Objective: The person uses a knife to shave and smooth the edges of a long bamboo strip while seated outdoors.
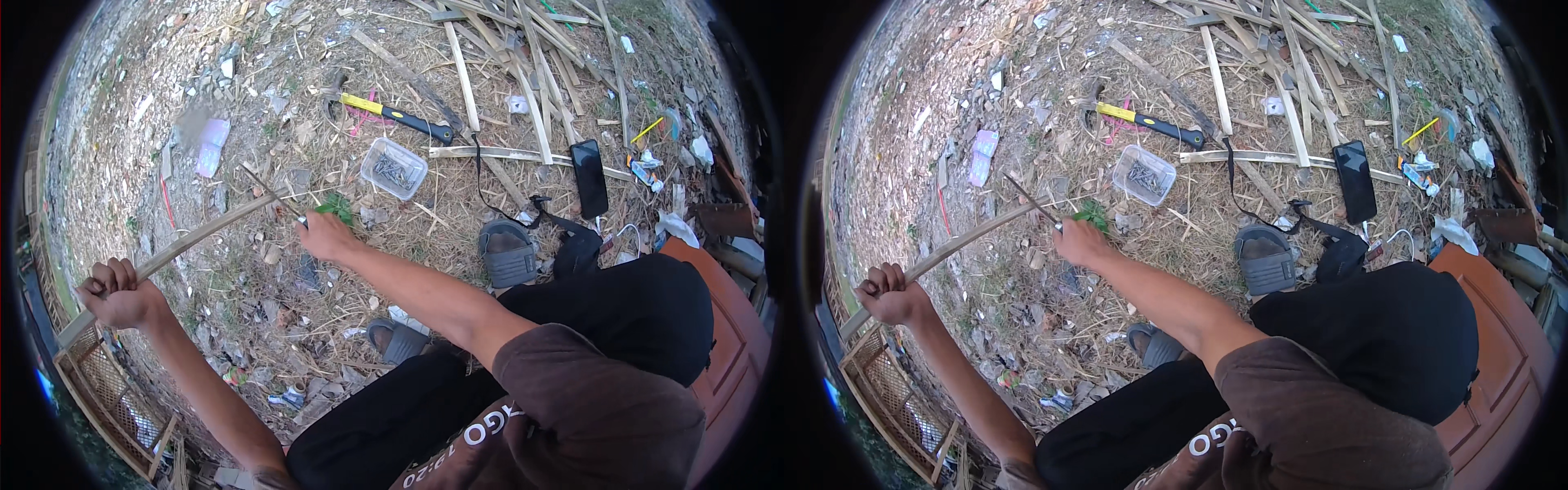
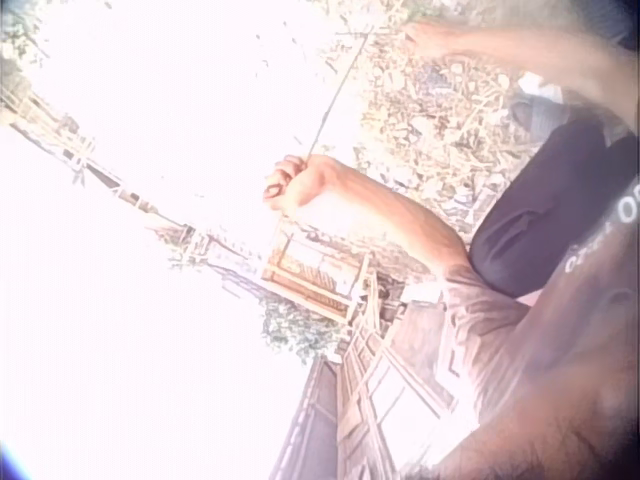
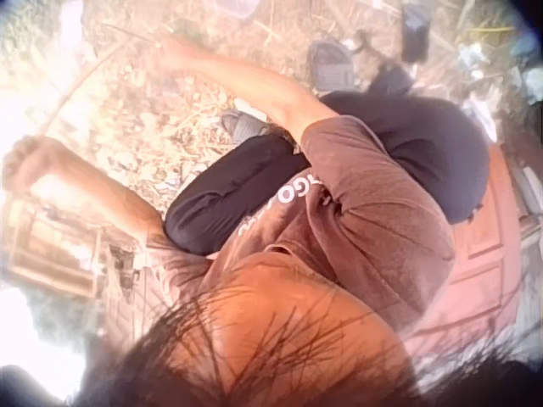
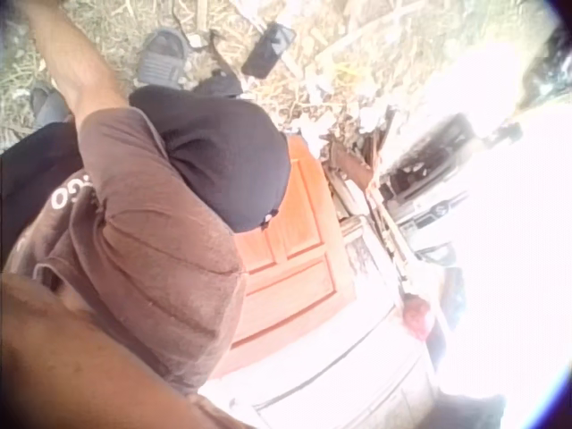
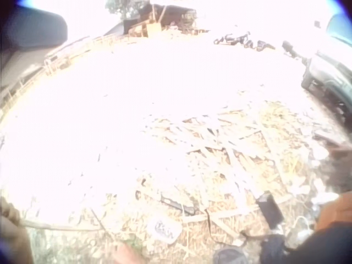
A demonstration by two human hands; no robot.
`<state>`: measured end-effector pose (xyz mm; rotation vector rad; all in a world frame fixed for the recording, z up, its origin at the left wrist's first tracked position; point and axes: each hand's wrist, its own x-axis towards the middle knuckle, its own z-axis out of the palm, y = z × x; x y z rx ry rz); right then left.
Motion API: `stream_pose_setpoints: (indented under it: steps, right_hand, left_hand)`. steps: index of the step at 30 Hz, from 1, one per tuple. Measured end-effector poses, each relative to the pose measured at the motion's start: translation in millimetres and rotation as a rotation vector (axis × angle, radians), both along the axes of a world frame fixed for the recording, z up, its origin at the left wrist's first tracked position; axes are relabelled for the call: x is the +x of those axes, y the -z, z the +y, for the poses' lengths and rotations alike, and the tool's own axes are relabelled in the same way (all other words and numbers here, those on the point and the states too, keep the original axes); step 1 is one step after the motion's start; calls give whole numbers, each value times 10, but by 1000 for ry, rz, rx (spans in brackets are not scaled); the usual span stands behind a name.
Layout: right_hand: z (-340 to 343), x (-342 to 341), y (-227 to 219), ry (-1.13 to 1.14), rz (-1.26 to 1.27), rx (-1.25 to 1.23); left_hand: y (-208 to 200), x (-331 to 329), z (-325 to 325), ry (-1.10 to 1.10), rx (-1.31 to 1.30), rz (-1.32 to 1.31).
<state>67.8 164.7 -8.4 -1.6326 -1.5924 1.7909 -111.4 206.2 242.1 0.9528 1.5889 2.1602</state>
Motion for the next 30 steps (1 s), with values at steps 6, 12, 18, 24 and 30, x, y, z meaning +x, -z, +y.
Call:
stream_pose_setpoints:
  steps: [6,12,18,24,30]
  right_hand:
    - [63,57,-233,-160,21,86]
    - [-20,84,-233,-137,40,109]
    - [-9,68,-170,-98,7,35]
    - [-89,62,124,-38,-72,27]
    - [-133,130,83,-86,-70,77]
  left_hand:
    - [-40,-106,-110,18,22,10]
    - [5,-164,-148,46,28,17]
    - [-18,-161,-178,3,36,11]
    - [-27,-98,-105,10,36,6]
    - [-48,-45,-92,-75,18,-15]
